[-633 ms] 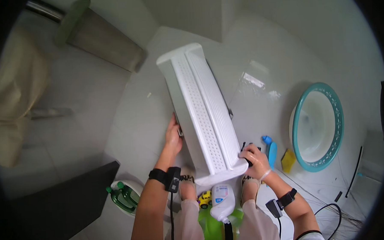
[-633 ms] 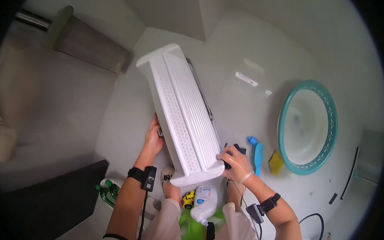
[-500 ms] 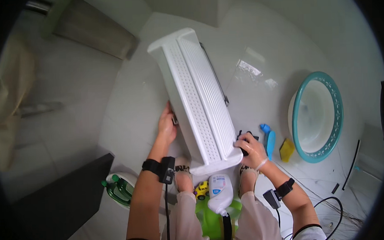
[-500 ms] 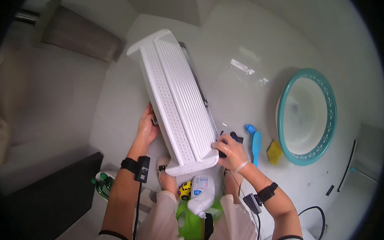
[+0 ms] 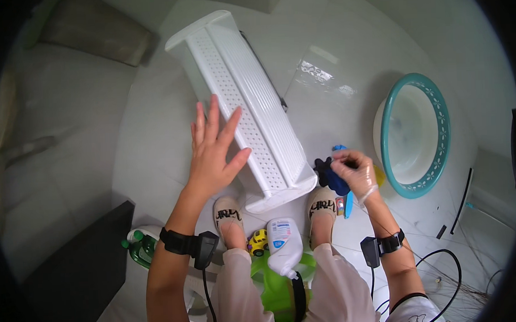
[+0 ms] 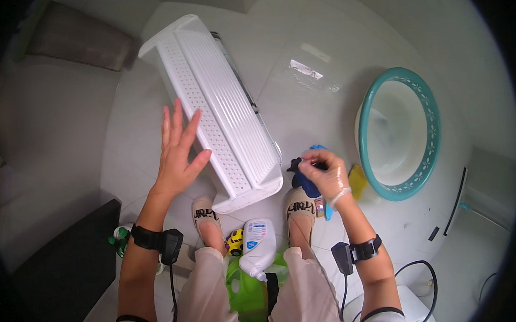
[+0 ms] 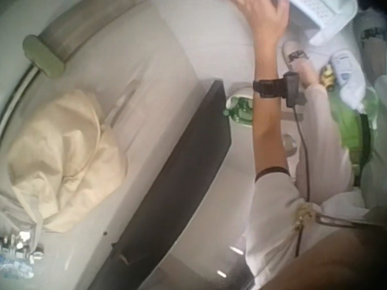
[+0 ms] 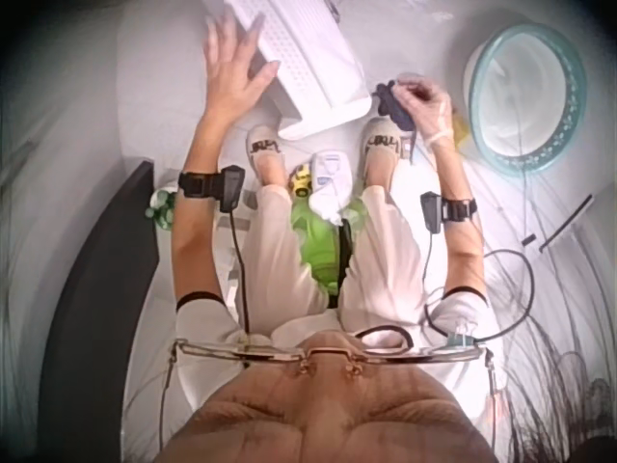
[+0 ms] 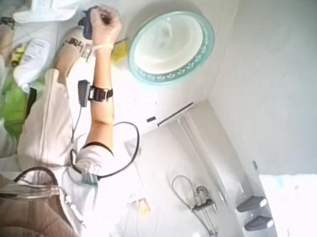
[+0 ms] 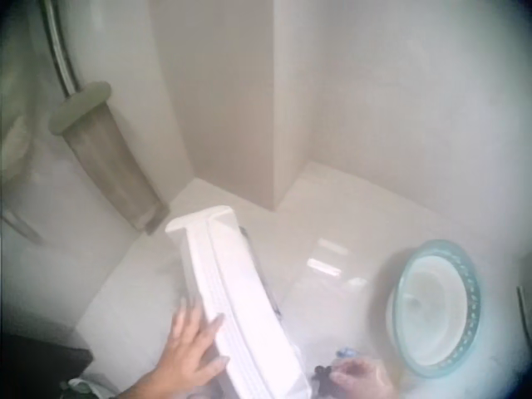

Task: Scrubbing and wiping a white plastic storage bin in a bathroom.

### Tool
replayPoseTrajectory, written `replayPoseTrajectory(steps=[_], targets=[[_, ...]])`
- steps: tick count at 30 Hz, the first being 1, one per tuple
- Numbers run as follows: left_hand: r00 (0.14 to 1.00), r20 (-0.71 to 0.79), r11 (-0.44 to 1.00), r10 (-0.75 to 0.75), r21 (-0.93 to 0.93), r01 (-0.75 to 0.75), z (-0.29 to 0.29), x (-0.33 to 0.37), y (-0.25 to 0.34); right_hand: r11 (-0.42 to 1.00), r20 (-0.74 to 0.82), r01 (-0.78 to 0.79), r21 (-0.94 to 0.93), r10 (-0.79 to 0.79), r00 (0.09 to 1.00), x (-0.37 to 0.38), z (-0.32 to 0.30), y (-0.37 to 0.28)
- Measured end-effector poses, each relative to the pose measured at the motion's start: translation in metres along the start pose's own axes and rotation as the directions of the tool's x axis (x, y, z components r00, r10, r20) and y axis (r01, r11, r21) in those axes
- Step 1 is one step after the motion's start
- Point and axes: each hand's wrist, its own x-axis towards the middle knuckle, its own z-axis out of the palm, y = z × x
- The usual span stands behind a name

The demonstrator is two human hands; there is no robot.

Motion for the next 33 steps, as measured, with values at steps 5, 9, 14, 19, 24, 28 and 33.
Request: replayPoseTrajectory(steps=[5, 9, 14, 19, 24, 28, 33], targets=[[0.996, 0.015, 0.985, -0.082, 0.151, 0.079, 0.025, 0.017, 0.016, 0.951, -0.018, -0.032, 0.308, 0.04, 0.999, -0.009, -0.002, -0.047], [0.976, -0.143, 0.972, -0.162, 0.149, 0.183, 0.048, 0.023, 0.029, 0.971, 0.343, 0.23, -0.069, -0.193, 0.919, -0.007, 0.018, -0.074], [0.981, -0.175, 0.988, -0.085, 0.111, 0.105, 0.048, 0.024, 0.024, 0.984, 0.494, 0.109, -0.138, -0.027, 0.869, 0.025, 0.025, -0.038], [0.997, -0.067, 0.993, 0.028, 0.116, -0.02, 0.039, 0.014, 0.015, 0.958, 0.718, -0.066, -0.28, 0.254, 0.648, 0.029, 0.035, -0.022], [0.997, 0.024, 0.997, 0.068, 0.023, -0.069, 0.042, 0.013, 0.021, 0.999, 0.817, 0.052, -0.01, -0.022, 0.576, 0.014, 0.048, -0.001], [0.998, 0.028, 0.997, 0.061, 0.05, -0.063, 0.04, 0.012, 0.023, 0.934, 0.759, 0.355, -0.048, -0.197, 0.621, 0.005, 0.061, -0.012], [0.979, -0.129, 0.986, -0.159, -0.061, 0.153, 0.052, 0.005, 0.03, 0.874, 0.678, 0.322, -0.365, 0.012, 0.735, -0.003, 0.073, -0.032]])
